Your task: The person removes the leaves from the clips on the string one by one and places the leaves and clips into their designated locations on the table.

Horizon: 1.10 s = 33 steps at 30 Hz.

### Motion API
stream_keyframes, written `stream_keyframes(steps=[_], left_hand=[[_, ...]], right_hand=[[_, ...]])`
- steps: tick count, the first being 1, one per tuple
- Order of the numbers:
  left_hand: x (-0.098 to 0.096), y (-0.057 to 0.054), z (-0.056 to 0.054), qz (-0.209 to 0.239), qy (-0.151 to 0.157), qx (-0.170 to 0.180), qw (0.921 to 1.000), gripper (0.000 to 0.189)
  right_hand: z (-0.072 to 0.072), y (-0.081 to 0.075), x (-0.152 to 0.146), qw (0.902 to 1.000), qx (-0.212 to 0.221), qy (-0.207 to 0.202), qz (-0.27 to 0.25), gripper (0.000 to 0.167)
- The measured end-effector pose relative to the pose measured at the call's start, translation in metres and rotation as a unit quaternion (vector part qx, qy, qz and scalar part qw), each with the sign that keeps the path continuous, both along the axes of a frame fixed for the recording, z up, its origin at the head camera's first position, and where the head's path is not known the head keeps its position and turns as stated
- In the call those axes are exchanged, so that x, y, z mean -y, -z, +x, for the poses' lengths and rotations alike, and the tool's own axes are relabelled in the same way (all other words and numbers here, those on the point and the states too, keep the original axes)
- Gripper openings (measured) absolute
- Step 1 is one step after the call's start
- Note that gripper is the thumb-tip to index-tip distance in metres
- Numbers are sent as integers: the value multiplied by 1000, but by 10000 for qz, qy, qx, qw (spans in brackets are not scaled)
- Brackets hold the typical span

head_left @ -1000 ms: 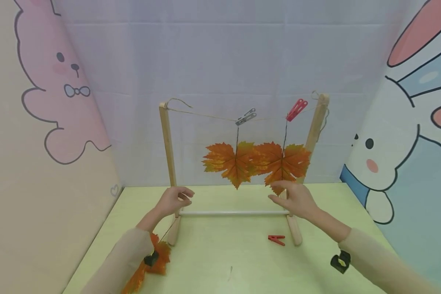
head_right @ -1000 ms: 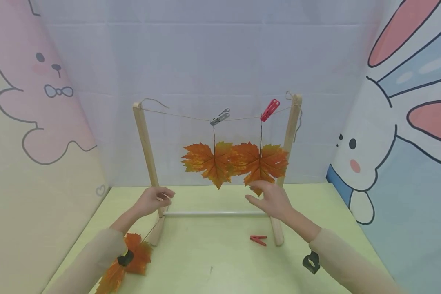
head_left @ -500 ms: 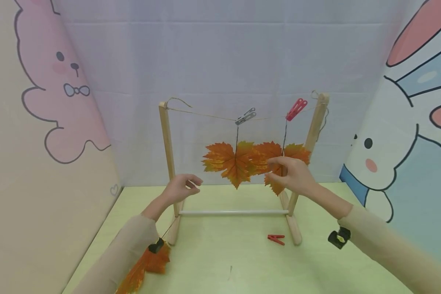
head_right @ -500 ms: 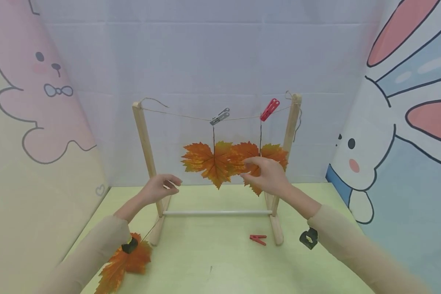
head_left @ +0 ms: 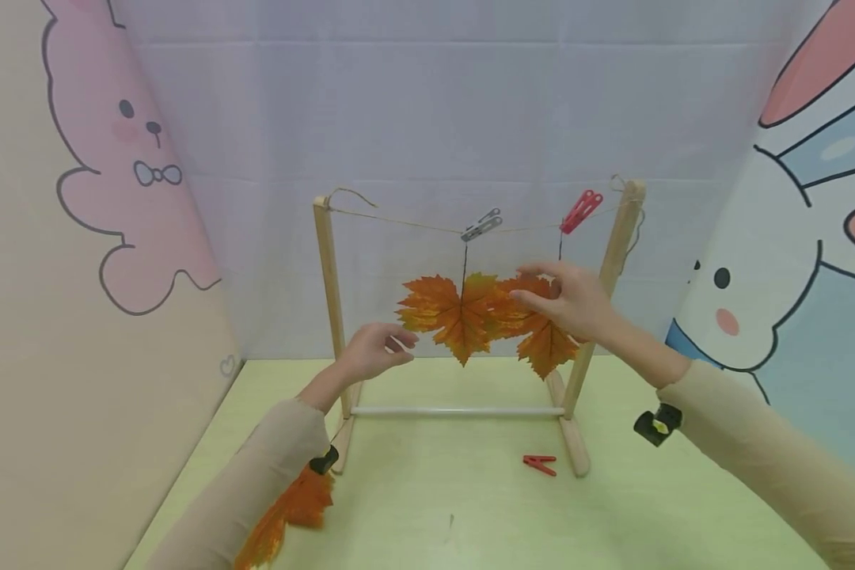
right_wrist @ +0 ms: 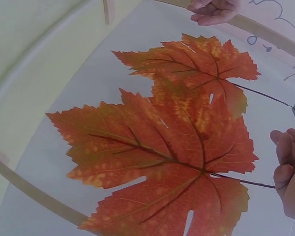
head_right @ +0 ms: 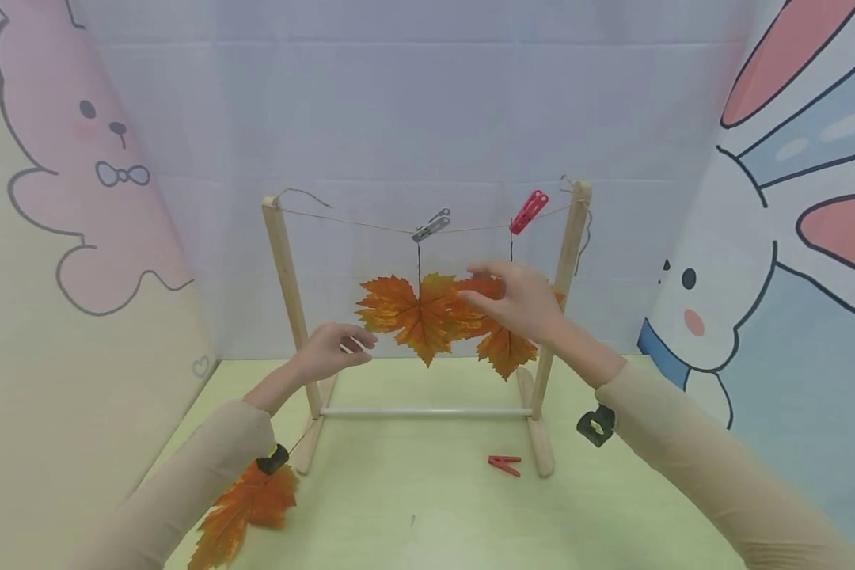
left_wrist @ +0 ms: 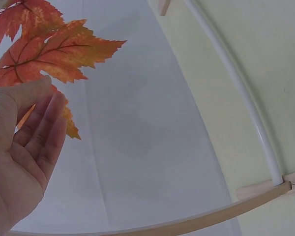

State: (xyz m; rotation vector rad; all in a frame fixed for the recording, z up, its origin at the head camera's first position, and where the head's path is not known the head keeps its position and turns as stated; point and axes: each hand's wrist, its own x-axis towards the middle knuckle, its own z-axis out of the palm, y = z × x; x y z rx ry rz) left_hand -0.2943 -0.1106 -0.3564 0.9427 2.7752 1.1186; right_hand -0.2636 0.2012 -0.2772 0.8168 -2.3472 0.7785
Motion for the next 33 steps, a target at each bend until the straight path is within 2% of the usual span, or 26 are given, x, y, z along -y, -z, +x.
stream_keyframes(steps=[7,11,15,22,28,33], left_hand=[[-11,-13,-3,-117,-86,-57,9999,18],[-16,-22,-6,-37,8,-112,9999,16],[-21,-32,-5,93,131,-355,9992,16],[-31,-44,-6,65,-24,-176,9998,21],[-40,-54,-8,292,5,-205,9994,24],[-49,-62,-12,619,-3,-189,9979,26]], right_hand=[[-8,-19,-1,9993,80,163,-320,31],[-12,-27,-1,9989,-5,192,-436,32],[-14,-34,0,9984,-16,249,-502,31],[-13,-45,5,9982,-169,182,-555,31],[-15,-53,8,9978,-299,166,-576,30],[-22,-60,11,9982,-249,338,-433,35]])
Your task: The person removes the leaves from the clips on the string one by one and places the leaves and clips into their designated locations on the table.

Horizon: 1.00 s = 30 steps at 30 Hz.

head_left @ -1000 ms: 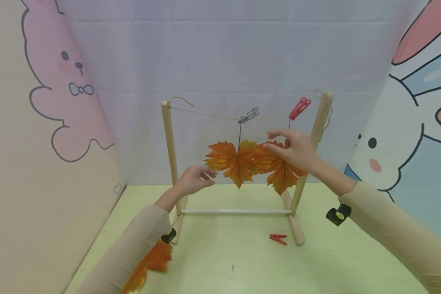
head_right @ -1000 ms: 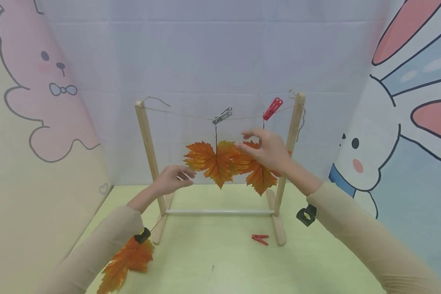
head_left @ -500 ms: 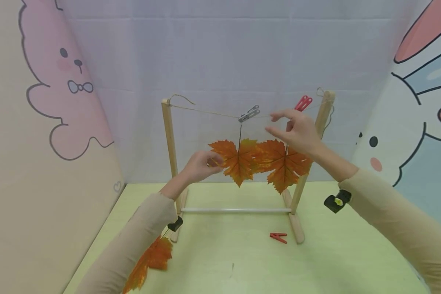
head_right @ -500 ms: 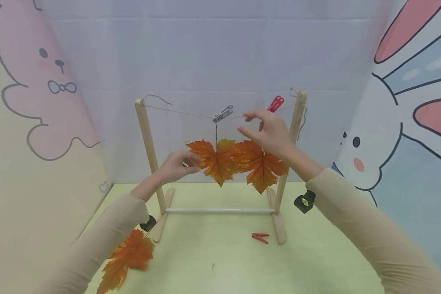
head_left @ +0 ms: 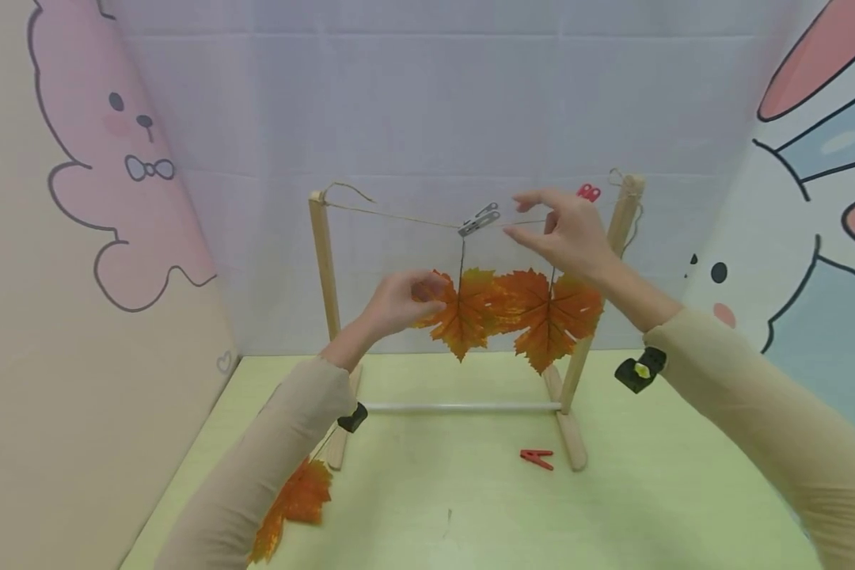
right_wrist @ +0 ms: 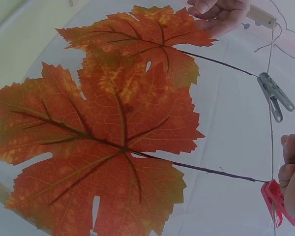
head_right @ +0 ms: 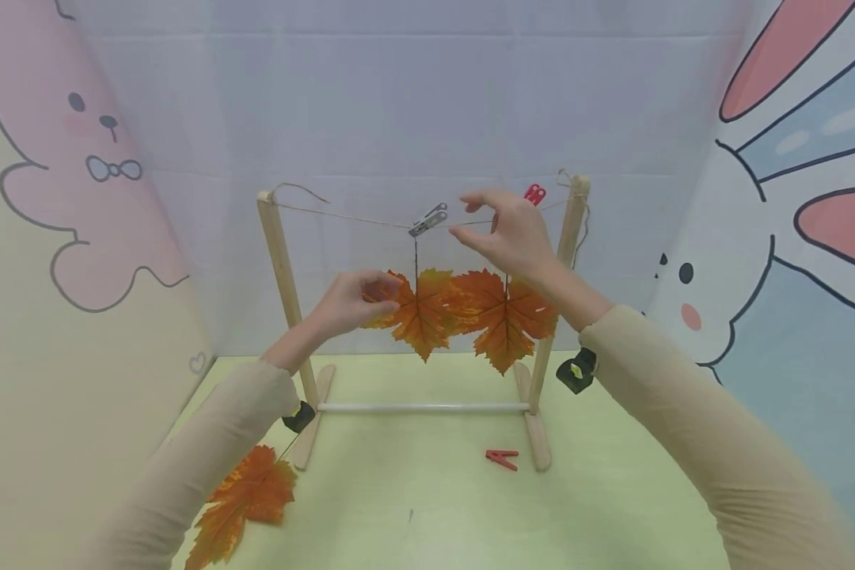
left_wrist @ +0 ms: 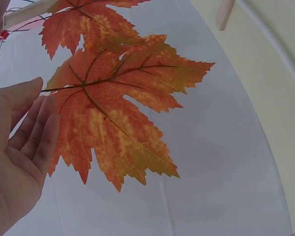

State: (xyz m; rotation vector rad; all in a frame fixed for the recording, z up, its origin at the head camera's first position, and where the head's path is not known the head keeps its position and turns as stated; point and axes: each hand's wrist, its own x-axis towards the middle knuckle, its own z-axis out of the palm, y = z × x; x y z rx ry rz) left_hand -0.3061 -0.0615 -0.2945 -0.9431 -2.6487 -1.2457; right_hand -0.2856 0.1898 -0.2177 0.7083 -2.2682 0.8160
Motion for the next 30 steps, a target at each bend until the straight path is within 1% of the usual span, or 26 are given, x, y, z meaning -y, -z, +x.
stream_keyframes(steps=[2,5,7,9,11,14,18,20,26,28,30], left_hand=[[-4,-3,0,104,-52,-17,9999,28],[-10,-9,0,189,-116,-175,9996,31],[-14,-12,1,277,-132,-180,9994,34],[-17,-14,1,339,-174,-137,9992,36],[-20,-16,1,443,-230,-3,9988,38],[-23,-18,0,580,-364,14,9977,35],[-25,-19,-3,691,-587,-161,9958,31],[-26,-20,-4,728,-664,-196,9949,31],[-32,-22,-8,857,-725,-198,9935,30],[-35,-23,-8,846,-774,-262,9931,30],[-39,-24,-9,812,-814,-412,9925,28]], right_hand=[[-2,-3,2,9999,55,88,65,36],[-4,-7,4,9995,150,216,176,38],[-4,-8,6,9991,249,258,230,40],[-5,-9,7,9985,352,300,297,40],[-5,-10,8,9980,439,304,345,41],[-6,-11,10,9973,516,300,423,42],[-7,-13,12,9969,568,287,467,44],[-8,-13,13,9965,618,306,472,44],[-10,-12,16,9961,664,329,474,43],[-10,-12,17,9964,644,313,462,43],[-10,-11,17,9968,604,288,444,41]])
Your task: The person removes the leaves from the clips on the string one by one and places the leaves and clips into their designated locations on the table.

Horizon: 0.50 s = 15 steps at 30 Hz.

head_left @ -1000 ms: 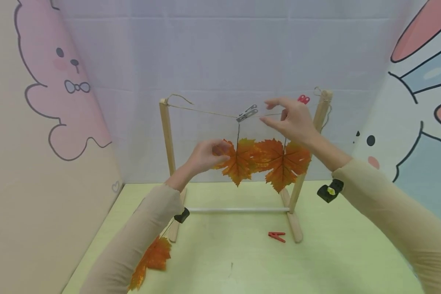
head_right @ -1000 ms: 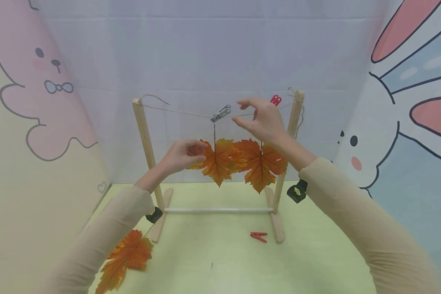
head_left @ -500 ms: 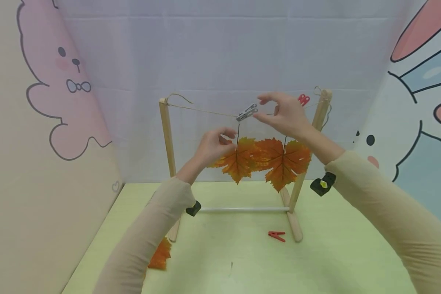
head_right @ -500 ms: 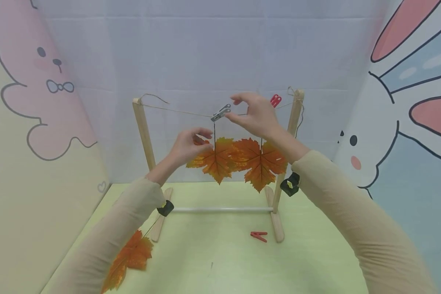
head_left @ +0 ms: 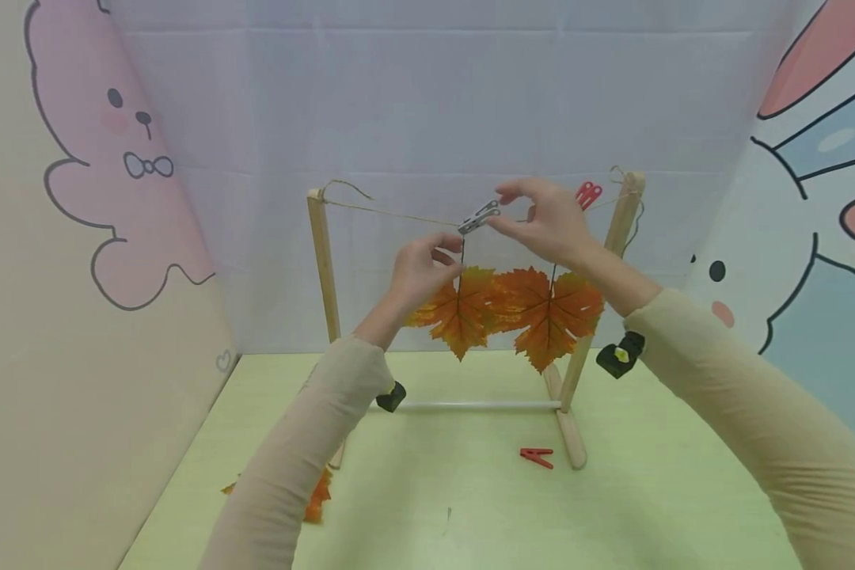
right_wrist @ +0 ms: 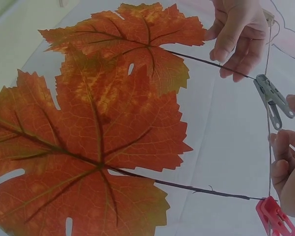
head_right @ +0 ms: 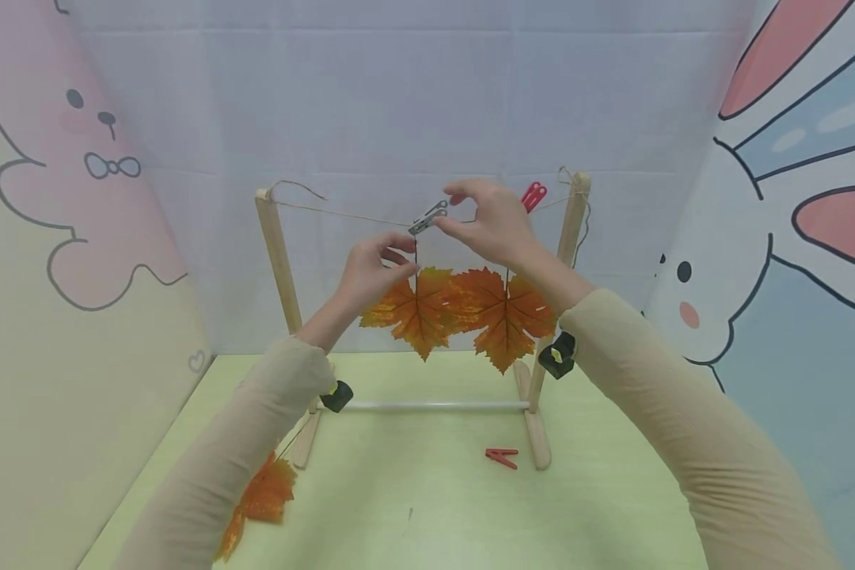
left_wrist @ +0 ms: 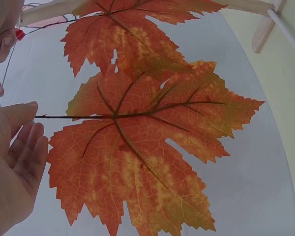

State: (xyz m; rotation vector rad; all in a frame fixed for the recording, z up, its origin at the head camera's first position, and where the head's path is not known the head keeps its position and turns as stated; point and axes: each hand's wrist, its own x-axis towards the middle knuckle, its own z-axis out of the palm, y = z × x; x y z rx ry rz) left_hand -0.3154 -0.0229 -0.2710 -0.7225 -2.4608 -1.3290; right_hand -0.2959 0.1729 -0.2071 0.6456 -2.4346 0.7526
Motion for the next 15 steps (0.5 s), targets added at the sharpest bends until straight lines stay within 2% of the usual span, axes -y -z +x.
stream_keyframes(steps=[5,15], left_hand=[[-7,0,0,-110,-85,-253,9996,21],[-9,5,0,-52,-55,-443,9990,15]], right_hand=[[0,1,0,10000,33,-90,-2,39],[1,2,4,9985,402,-269,-249,34]])
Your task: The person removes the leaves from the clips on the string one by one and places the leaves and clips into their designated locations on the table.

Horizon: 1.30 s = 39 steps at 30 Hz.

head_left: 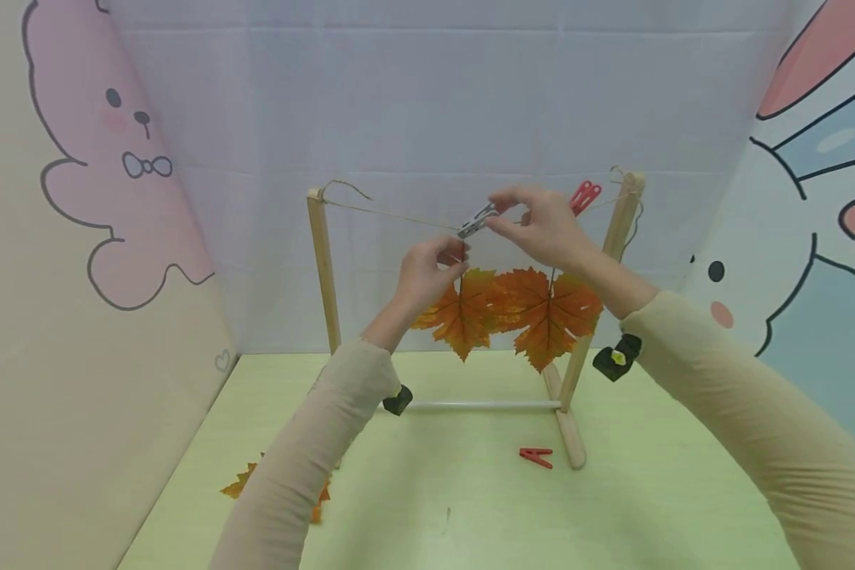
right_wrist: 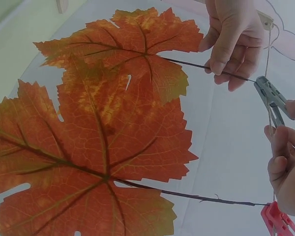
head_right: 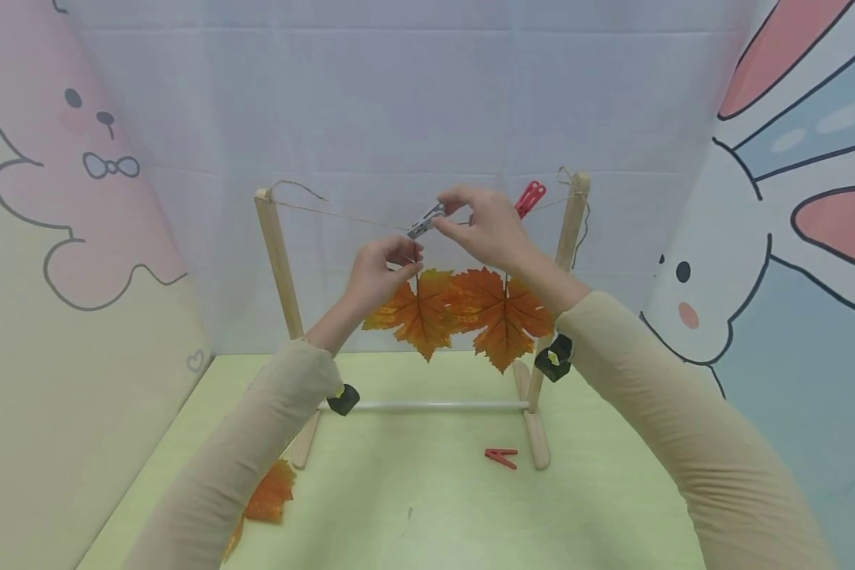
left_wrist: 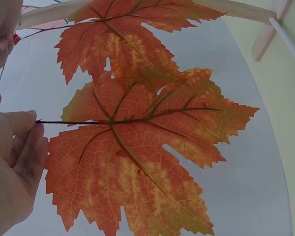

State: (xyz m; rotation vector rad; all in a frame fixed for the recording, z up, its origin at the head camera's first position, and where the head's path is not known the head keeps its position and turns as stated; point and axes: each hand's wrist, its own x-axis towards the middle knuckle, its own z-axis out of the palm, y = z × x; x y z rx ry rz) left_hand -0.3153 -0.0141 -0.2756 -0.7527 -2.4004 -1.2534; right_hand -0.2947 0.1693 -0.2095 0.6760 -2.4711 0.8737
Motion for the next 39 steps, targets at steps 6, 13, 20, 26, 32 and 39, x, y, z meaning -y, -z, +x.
stream_keyframes(steps=[6,13,20,26,32,39], left_hand=[[1,3,-1,15,-1,-50,10000,16],[2,5,-2,51,-70,90,9999,16],[1,6,-2,57,-70,127,9999,16],[0,7,-2,-24,-109,128,9999,18],[3,9,-2,-163,-156,59,9997,18],[8,13,1,-266,-166,98,9995,19]], right_hand=[[-2,0,-1,9996,238,-44,-142,29],[-4,-3,-3,9993,341,20,-152,24],[-3,-5,-3,9997,239,101,-33,21],[-6,-6,-6,9998,7,175,-104,20],[-5,-9,-6,9993,-249,238,-168,19],[-3,-14,-5,9977,-563,225,-310,16]])
